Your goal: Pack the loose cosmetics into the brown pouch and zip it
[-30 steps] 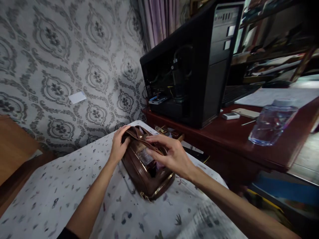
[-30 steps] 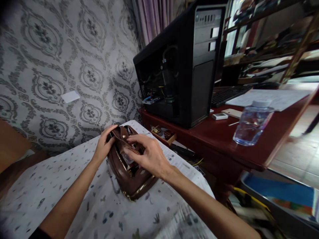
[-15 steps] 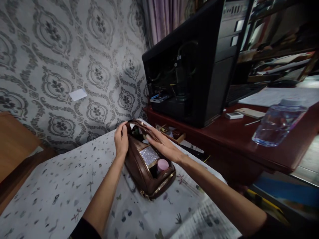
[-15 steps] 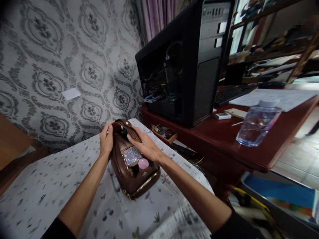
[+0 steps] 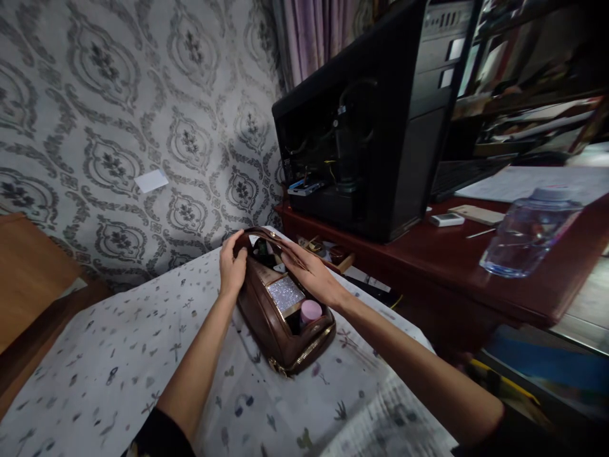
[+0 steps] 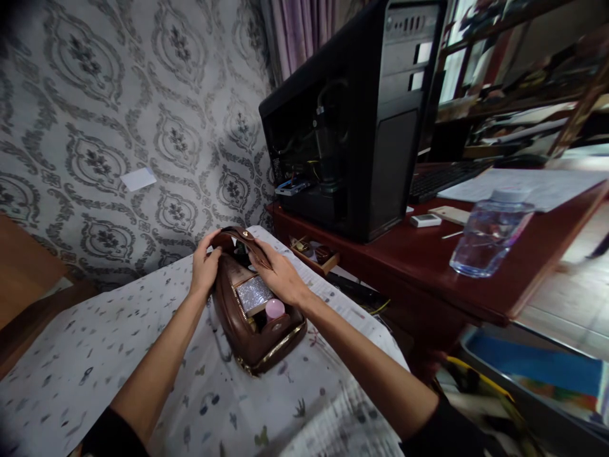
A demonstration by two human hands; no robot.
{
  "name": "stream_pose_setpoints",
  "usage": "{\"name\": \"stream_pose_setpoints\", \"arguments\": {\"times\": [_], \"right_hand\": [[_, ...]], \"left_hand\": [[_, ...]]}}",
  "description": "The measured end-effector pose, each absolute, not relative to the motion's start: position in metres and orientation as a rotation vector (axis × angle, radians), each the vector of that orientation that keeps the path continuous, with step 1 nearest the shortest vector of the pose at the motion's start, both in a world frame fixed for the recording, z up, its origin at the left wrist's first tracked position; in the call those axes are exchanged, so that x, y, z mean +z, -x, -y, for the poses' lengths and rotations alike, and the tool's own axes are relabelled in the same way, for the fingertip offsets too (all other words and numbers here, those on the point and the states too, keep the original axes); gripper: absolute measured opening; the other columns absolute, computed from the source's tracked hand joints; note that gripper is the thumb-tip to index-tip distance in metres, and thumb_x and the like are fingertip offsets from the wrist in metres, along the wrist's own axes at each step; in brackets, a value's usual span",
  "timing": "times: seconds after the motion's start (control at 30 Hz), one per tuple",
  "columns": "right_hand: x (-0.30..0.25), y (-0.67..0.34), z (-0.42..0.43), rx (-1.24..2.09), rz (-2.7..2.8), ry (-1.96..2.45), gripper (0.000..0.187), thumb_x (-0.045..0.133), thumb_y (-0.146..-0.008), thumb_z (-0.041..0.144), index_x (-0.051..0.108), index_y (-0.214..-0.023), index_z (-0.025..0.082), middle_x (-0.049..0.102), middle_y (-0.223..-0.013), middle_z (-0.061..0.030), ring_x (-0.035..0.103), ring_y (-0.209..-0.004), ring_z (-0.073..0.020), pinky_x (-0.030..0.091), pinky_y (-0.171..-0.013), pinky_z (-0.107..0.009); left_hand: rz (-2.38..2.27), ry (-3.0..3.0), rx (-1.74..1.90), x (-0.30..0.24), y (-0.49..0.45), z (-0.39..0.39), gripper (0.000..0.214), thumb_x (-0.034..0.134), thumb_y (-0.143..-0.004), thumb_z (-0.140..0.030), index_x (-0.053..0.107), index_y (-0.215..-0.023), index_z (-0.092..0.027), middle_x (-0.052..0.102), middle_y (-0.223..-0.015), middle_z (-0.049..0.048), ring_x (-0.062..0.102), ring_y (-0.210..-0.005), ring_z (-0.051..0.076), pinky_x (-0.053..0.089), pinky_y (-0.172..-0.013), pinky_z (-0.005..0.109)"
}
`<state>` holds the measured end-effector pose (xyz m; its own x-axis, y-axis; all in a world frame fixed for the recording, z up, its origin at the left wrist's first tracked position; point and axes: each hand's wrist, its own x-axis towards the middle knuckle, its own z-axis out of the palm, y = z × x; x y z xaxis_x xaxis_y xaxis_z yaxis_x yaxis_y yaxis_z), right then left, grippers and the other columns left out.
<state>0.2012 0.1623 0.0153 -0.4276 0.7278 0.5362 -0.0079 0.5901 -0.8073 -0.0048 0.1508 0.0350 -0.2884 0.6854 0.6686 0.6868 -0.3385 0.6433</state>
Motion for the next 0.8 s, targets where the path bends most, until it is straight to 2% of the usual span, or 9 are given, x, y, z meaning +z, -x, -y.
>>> {"name": "stream_pose_setpoints", "arguments": {"times": [0.1, 0.2, 0.27, 0.3, 0.37, 0.43, 0.5, 0.67, 0.8], "right_hand": [[0.017, -0.203, -0.162, 0.946, 1.825, 0.567, 0.064, 0.050, -0.097, 0.066, 0.057, -0.146, 0.025, 0.063, -0.142, -0.0067, 0.054, -0.137, -0.0307, 0.037, -0.122, -0.048], [0.020, -0.204, -0.161, 0.936, 1.804, 0.592, 0.064, 0.047, -0.098, 0.065, 0.055, -0.146, 0.023, 0.062, -0.143, -0.0076, 0.052, -0.139, -0.0294, 0.033, -0.123, -0.047], [0.021, -0.204, -0.161, 0.936, 1.779, 0.600, 0.063, 0.045, -0.099, 0.064, 0.056, -0.145, 0.023, 0.061, -0.144, -0.0077, 0.052, -0.139, -0.0284, 0.033, -0.123, -0.047], [0.021, -0.204, -0.161, 0.935, 1.768, 0.600, 0.061, 0.045, -0.100, 0.064, 0.056, -0.144, 0.024, 0.061, -0.144, -0.0076, 0.052, -0.139, -0.0281, 0.034, -0.123, -0.047], [0.021, -0.203, -0.161, 0.928, 1.758, 0.597, 0.059, 0.044, -0.100, 0.063, 0.057, -0.143, 0.024, 0.060, -0.145, -0.0079, 0.052, -0.138, -0.0275, 0.034, -0.122, -0.047], [0.020, -0.202, -0.161, 0.917, 1.761, 0.594, 0.059, 0.044, -0.100, 0.062, 0.056, -0.143, 0.024, 0.060, -0.145, -0.0081, 0.053, -0.137, -0.0269, 0.034, -0.122, -0.047], [0.020, -0.202, -0.161, 0.912, 1.760, 0.592, 0.059, 0.043, -0.101, 0.063, 0.057, -0.142, 0.023, 0.060, -0.144, -0.0083, 0.053, -0.137, -0.0265, 0.034, -0.122, -0.046], [0.021, -0.202, -0.160, 0.902, 1.761, 0.601, 0.060, 0.043, -0.100, 0.065, 0.058, -0.142, 0.025, 0.059, -0.146, -0.0074, 0.053, -0.138, -0.0263, 0.035, -0.122, -0.045], [0.023, -0.203, -0.158, 0.893, 1.761, 0.625, 0.060, 0.043, -0.100, 0.064, 0.058, -0.141, 0.024, 0.061, -0.144, -0.0084, 0.054, -0.137, -0.0274, 0.036, -0.121, -0.046]], "left_hand": [[1.912, 1.710, -1.516, 0.042, 0.004, -0.157, 0.035, 0.060, -0.084, -0.024, 0.064, -0.119, -0.020, 0.066, -0.122, 0.0103, 0.058, -0.121, 0.026, 0.043, -0.110, 0.041], [2.004, 1.663, -1.385, 0.048, 0.002, -0.160, 0.020, 0.056, -0.091, -0.034, 0.066, -0.096, -0.018, 0.067, -0.096, 0.0086, 0.063, -0.097, 0.025, 0.049, -0.094, 0.038], [2.026, 1.770, -1.333, 0.050, 0.000, -0.162, 0.032, 0.047, -0.097, -0.039, 0.065, -0.079, -0.018, 0.066, -0.078, 0.0062, 0.064, -0.081, 0.023, 0.051, -0.084, 0.036], [2.028, 1.838, -1.296, 0.051, -0.001, -0.163, 0.035, 0.045, -0.098, -0.038, 0.065, -0.076, -0.019, 0.067, -0.076, 0.0060, 0.065, -0.079, 0.023, 0.051, -0.083, 0.035], [2.025, 1.971, -1.216, 0.050, -0.001, -0.167, 0.029, 0.048, -0.097, -0.032, 0.070, -0.083, -0.019, 0.074, -0.088, 0.0072, 0.068, -0.088, 0.024, 0.051, -0.087, 0.034], [2.028, 2.077, -1.136, 0.049, 0.000, -0.172, 0.020, 0.055, -0.091, -0.025, 0.073, -0.099, -0.021, 0.077, -0.107, 0.0077, 0.069, -0.104, 0.025, 0.049, -0.095, 0.035], [2.042, 2.148, -1.071, 0.049, 0.002, -0.179, 0.026, 0.060, -0.087, -0.022, 0.073, -0.110, -0.023, 0.076, -0.118, 0.0077, 0.067, -0.115, 0.027, 0.048, -0.101, 0.037], [2.084, 2.206, -0.994, 0.050, 0.008, -0.191, 0.036, 0.066, -0.086, -0.028, 0.068, -0.121, -0.022, 0.075, -0.121, 0.0081, 0.066, -0.118, 0.027, 0.050, -0.102, 0.036], [2.116, 2.226, -0.933, 0.054, 0.008, -0.188, 0.033, 0.067, -0.085, -0.031, 0.068, -0.116, -0.022, 0.075, -0.117, 0.0083, 0.069, -0.110, 0.027, 0.052, -0.096, 0.037]]}}
